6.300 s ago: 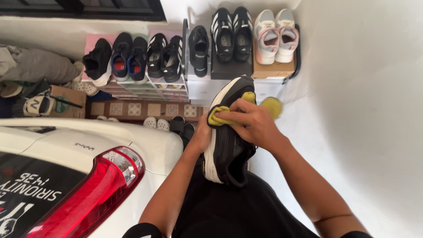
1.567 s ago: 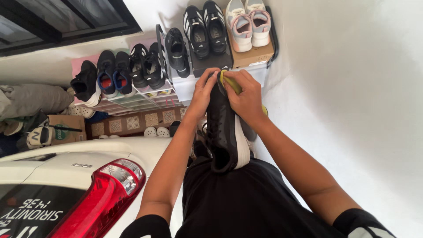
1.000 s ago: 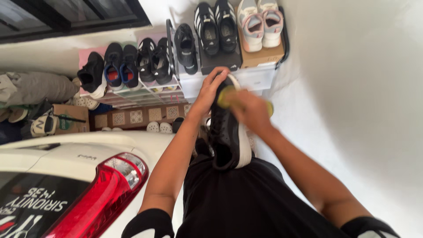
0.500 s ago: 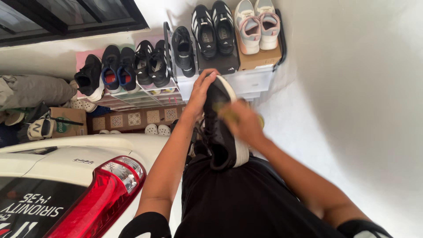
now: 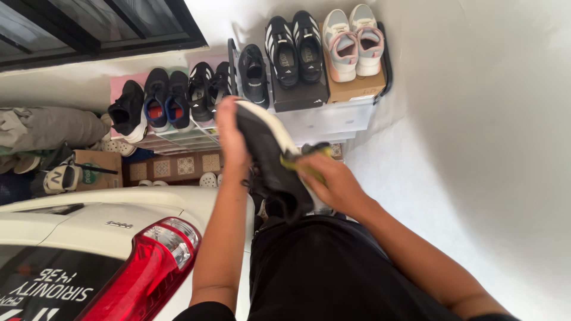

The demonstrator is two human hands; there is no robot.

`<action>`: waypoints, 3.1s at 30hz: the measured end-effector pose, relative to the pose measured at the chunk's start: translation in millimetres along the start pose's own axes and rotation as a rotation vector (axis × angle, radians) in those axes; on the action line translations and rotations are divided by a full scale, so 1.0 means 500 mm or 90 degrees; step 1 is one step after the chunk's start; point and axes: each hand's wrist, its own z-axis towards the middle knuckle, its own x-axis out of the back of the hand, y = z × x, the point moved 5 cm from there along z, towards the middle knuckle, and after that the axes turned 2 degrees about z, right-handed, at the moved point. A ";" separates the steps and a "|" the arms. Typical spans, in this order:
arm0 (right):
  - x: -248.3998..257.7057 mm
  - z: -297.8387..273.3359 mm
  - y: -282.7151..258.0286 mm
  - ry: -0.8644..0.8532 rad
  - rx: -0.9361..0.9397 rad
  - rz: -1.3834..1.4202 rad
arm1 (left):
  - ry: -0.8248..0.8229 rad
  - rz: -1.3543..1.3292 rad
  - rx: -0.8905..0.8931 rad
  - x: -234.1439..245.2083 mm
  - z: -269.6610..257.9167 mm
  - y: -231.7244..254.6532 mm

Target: The person wipes the exterior of a black sneaker with a yellow cloth, focusing on the sole and upper sections. They then place the shoe back on a shelf and pick up a blue sneaker to repeat the wiping process.

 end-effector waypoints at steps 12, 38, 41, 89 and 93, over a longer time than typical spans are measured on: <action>0.021 -0.007 0.138 -0.004 -0.294 0.489 | 0.042 0.006 -0.149 -0.022 0.035 0.168; 0.028 0.024 0.199 0.179 -0.177 0.636 | -0.203 -0.134 0.162 -0.220 -0.135 0.148; 0.033 0.025 0.211 0.168 -0.209 0.610 | -0.266 -0.133 0.211 -0.238 -0.114 0.148; 0.024 0.034 -0.060 0.187 0.222 -0.265 | -0.193 -0.488 0.271 -0.180 -0.135 0.101; 0.118 0.107 -0.075 0.289 0.216 -0.180 | -0.444 -0.657 0.232 -0.212 -0.184 0.074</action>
